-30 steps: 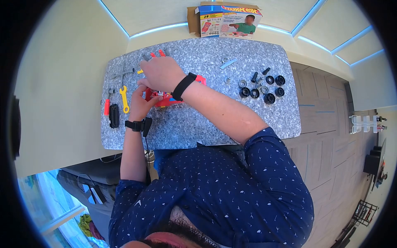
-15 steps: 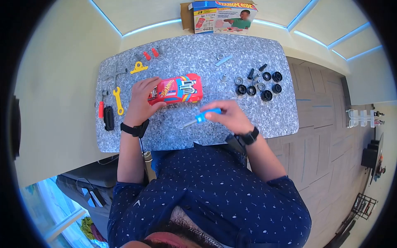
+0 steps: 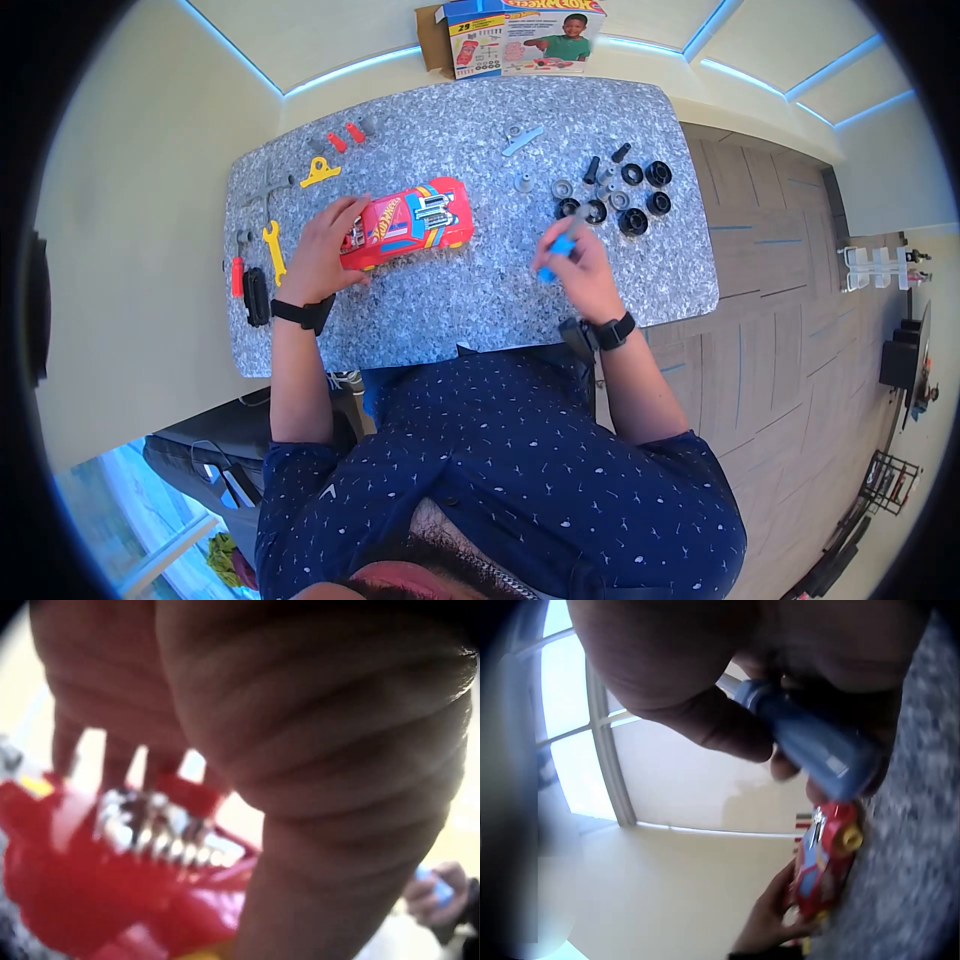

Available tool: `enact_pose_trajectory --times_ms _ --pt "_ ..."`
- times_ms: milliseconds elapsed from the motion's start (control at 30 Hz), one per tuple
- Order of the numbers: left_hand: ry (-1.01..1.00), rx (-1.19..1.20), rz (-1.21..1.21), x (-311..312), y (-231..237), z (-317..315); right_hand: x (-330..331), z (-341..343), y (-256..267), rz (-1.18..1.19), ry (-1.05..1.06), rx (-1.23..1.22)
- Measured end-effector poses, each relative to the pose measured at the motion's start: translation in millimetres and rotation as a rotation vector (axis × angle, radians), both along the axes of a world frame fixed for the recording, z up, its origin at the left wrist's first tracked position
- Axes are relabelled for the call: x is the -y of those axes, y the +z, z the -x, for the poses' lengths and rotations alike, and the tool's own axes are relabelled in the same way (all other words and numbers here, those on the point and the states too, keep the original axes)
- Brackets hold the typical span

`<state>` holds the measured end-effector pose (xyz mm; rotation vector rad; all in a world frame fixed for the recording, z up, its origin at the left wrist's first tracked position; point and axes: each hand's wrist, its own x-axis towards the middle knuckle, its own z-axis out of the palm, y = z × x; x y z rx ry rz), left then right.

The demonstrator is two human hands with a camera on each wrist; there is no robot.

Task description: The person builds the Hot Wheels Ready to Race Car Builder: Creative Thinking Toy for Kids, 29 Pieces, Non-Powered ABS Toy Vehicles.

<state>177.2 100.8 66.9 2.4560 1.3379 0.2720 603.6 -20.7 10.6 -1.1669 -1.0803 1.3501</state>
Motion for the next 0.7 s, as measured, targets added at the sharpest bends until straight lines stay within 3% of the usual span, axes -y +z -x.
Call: enact_pose_trajectory --times_ms 33,133,300,400,500,600,633,700 --pt "0.011 0.011 -0.006 4 0 1 -8 -15 -12 -0.012 -0.089 0.255" --pt "0.021 0.112 0.05 14 2 7 -26 -12 30 -0.254 -0.249 1.064" --pt "0.036 0.266 0.203 42 12 11 -40 -24 5 -0.255 -0.123 1.166" --pt "0.002 0.338 0.254 57 17 14 -42 -22 14 -0.274 -0.089 1.085" --pt "0.015 0.465 0.431 69 6 19 -41 -8 37 -0.324 0.012 0.825" --pt "0.09 0.642 0.688 83 -5 15 -29 31 43 -0.251 -0.01 0.197" --pt "0.096 0.688 0.732 86 -2 11 -28 46 43 -0.358 0.006 0.072" --pt "0.056 0.684 0.694 87 -8 9 -21 65 43 -0.291 0.031 0.043"
